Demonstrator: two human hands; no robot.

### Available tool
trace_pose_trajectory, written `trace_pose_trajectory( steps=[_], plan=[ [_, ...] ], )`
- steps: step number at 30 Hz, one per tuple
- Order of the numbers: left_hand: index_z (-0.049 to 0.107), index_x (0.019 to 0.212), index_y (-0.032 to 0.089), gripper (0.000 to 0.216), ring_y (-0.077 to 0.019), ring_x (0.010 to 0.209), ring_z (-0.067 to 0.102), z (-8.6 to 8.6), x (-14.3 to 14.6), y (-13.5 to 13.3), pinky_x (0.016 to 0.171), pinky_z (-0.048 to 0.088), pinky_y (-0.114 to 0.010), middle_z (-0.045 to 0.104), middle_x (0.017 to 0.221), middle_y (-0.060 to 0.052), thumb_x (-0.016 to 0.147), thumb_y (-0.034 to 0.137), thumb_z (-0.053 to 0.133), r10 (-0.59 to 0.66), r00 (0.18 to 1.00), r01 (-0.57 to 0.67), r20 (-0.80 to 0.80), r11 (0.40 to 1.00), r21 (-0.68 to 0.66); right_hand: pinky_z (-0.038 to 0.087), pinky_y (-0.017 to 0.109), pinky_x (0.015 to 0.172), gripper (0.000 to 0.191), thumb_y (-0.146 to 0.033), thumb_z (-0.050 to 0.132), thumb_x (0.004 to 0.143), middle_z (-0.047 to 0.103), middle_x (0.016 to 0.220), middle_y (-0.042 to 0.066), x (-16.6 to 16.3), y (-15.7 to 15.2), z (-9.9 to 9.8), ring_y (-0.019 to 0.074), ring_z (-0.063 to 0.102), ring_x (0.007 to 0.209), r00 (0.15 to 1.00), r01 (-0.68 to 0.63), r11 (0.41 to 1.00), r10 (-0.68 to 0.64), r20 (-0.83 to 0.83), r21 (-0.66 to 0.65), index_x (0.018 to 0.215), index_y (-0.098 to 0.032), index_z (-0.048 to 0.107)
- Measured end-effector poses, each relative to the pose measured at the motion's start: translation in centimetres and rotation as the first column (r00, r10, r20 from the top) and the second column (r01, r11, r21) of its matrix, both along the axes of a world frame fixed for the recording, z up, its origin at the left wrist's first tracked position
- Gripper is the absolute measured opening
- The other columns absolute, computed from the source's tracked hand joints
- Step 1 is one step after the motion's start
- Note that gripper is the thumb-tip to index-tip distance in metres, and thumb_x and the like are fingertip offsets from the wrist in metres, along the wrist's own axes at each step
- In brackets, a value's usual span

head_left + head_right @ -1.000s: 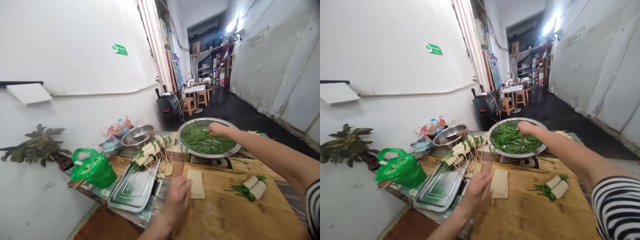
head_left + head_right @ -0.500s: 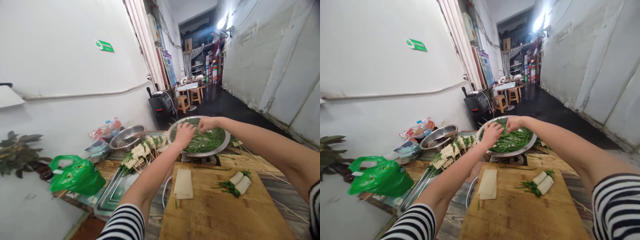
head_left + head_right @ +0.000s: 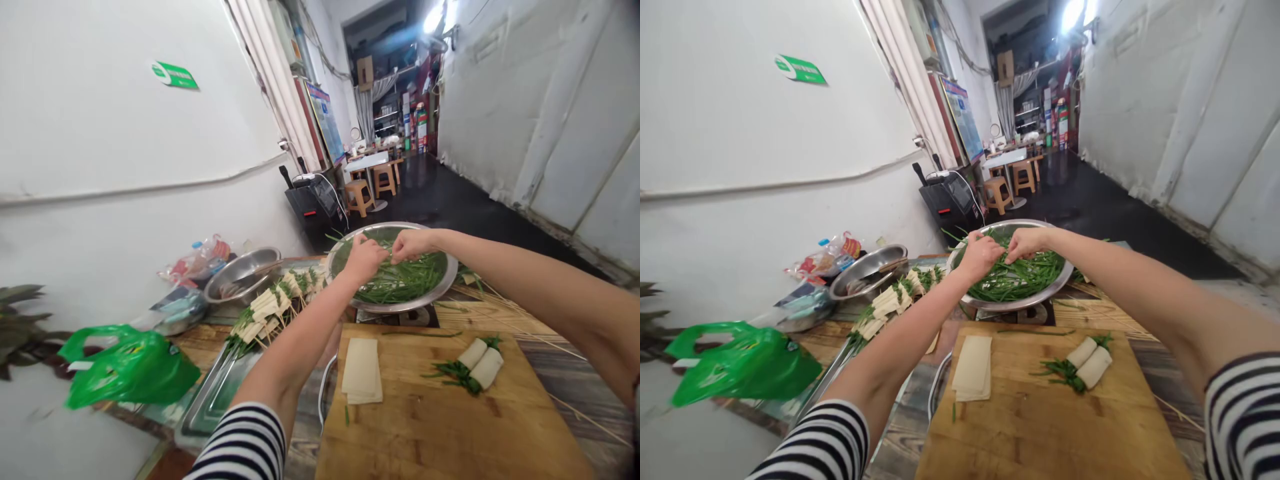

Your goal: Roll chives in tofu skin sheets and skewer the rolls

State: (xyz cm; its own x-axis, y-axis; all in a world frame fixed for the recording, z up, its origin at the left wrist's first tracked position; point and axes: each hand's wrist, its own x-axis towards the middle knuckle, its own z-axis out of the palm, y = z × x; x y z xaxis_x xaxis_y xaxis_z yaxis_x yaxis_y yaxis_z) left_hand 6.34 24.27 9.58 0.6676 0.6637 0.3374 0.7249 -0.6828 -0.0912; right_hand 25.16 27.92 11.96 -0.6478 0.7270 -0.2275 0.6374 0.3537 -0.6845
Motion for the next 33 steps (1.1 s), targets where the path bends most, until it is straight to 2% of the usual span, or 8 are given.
trace_pose_trajectory(
  steps=[3, 6, 9, 11, 14, 18, 26, 33],
  plan=[
    [0.064, 0.079, 0.017, 0.026, -0.0241, 0.1, 0.051, 0.0, -0.1, 0.3, 0.106, 0.017, -0.05, 0.063, 0.079, -0.007, 0.091, 0.014, 0.041, 0.026, 1.0, -0.027, -0.012, 0.999, -0.036, 0.028, 0.023, 0.047, 0.036, -0.049, 0.07, 0.064, 0.037, 0.043, -0.005, -0.6, 0.6, -0.5, 0.0078, 0.035, 0.045, 0.997, -0.029, 0.989, 0.018, 0.081, 0.146, 0.052, -0.018, 0.057],
    [0.067, 0.093, 0.016, 0.023, -0.0255, 0.106, 0.052, 0.1, -0.3, 0.0, 0.106, 0.016, -0.051, 0.066, 0.089, -0.008, 0.09, 0.015, 0.044, 0.06, 0.998, -0.056, 0.025, 0.989, -0.135, 0.028, 0.024, 0.051, 0.029, -0.039, 0.068, 0.068, 0.04, 0.041, -0.004, -1.3, 0.9, -0.7, 0.0083, 0.037, 0.046, 0.963, -0.146, 0.902, 0.036, 0.267, 0.405, 0.049, -0.018, 0.059],
    [0.065, 0.112, 0.019, 0.027, -0.0258, 0.111, 0.053, 0.3, -0.5, -0.3, 0.104, 0.021, -0.048, 0.067, 0.11, -0.009, 0.089, 0.021, 0.05, 0.085, 0.993, -0.064, 0.086, 0.973, -0.222, 0.029, 0.026, 0.055, 0.021, -0.024, 0.07, 0.063, 0.047, 0.042, -0.002, -1.8, 0.5, -0.3, 0.0117, 0.044, 0.052, 0.928, -0.234, 0.844, 0.045, 0.37, 0.483, 0.045, -0.018, 0.06],
    [0.065, 0.112, 0.022, 0.027, -0.0254, 0.114, 0.054, 0.5, -0.6, -0.4, 0.104, 0.023, -0.045, 0.066, 0.116, -0.008, 0.09, 0.022, 0.051, 0.108, 0.988, -0.074, 0.111, 0.959, -0.272, 0.03, 0.027, 0.058, 0.019, -0.019, 0.069, 0.062, 0.053, 0.046, 0.001, -1.9, 0.2, 0.1, 0.0146, 0.049, 0.057, 0.919, -0.244, 0.832, 0.035, 0.392, 0.498, 0.045, -0.018, 0.062],
    [0.069, 0.106, 0.021, 0.026, -0.0258, 0.11, 0.057, 0.4, -0.6, -0.3, 0.105, 0.024, -0.044, 0.07, 0.108, -0.008, 0.09, 0.024, 0.049, 0.177, 0.976, -0.12, 0.13, 0.925, -0.362, 0.032, 0.027, 0.061, 0.015, -0.02, 0.066, 0.065, 0.062, 0.055, 0.004, -1.8, 0.2, 0.7, 0.0167, 0.054, 0.063, 0.913, -0.247, 0.827, 0.023, 0.407, 0.505, 0.051, -0.018, 0.067],
    [0.07, 0.104, 0.021, 0.028, -0.0245, 0.103, 0.061, 0.4, -0.8, -0.5, 0.094, 0.038, -0.035, 0.072, 0.1, -0.007, 0.092, 0.029, 0.046, 0.201, 0.965, -0.118, 0.17, 0.906, -0.407, 0.034, 0.026, 0.062, 0.016, -0.028, 0.068, 0.066, 0.065, 0.059, 0.002, -1.2, 0.6, 1.4, 0.0161, 0.056, 0.066, 0.925, -0.208, 0.856, 0.016, 0.379, 0.473, 0.053, -0.02, 0.069],
    [0.067, 0.069, 0.018, 0.025, -0.019, 0.075, 0.064, 0.3, -1.4, -0.6, 0.08, 0.045, -0.028, 0.067, 0.065, -0.003, 0.086, 0.025, 0.051, 0.235, 0.916, -0.06, 0.326, 0.883, -0.466, 0.031, 0.023, 0.051, 0.028, -0.026, 0.072, 0.062, 0.045, 0.039, -0.004, -0.3, 0.0, 2.2, 0.0085, 0.041, 0.047, 0.98, -0.033, 0.932, -0.041, 0.194, 0.361, 0.041, -0.018, 0.056],
    [0.066, 0.088, 0.015, 0.034, -0.0153, 0.08, 0.064, -1.5, -0.4, 0.8, 0.08, 0.047, -0.026, 0.071, 0.081, -0.004, 0.095, 0.026, 0.035, 0.299, 0.736, -0.022, 0.607, 0.907, -0.421, 0.037, 0.021, 0.044, 0.043, -0.057, 0.063, 0.072, 0.052, 0.047, -0.002, -1.0, -2.4, 1.3, 0.0088, 0.045, 0.045, 0.965, 0.258, 0.936, -0.24, -0.101, 0.239, 0.056, -0.017, 0.059]
  ],
)
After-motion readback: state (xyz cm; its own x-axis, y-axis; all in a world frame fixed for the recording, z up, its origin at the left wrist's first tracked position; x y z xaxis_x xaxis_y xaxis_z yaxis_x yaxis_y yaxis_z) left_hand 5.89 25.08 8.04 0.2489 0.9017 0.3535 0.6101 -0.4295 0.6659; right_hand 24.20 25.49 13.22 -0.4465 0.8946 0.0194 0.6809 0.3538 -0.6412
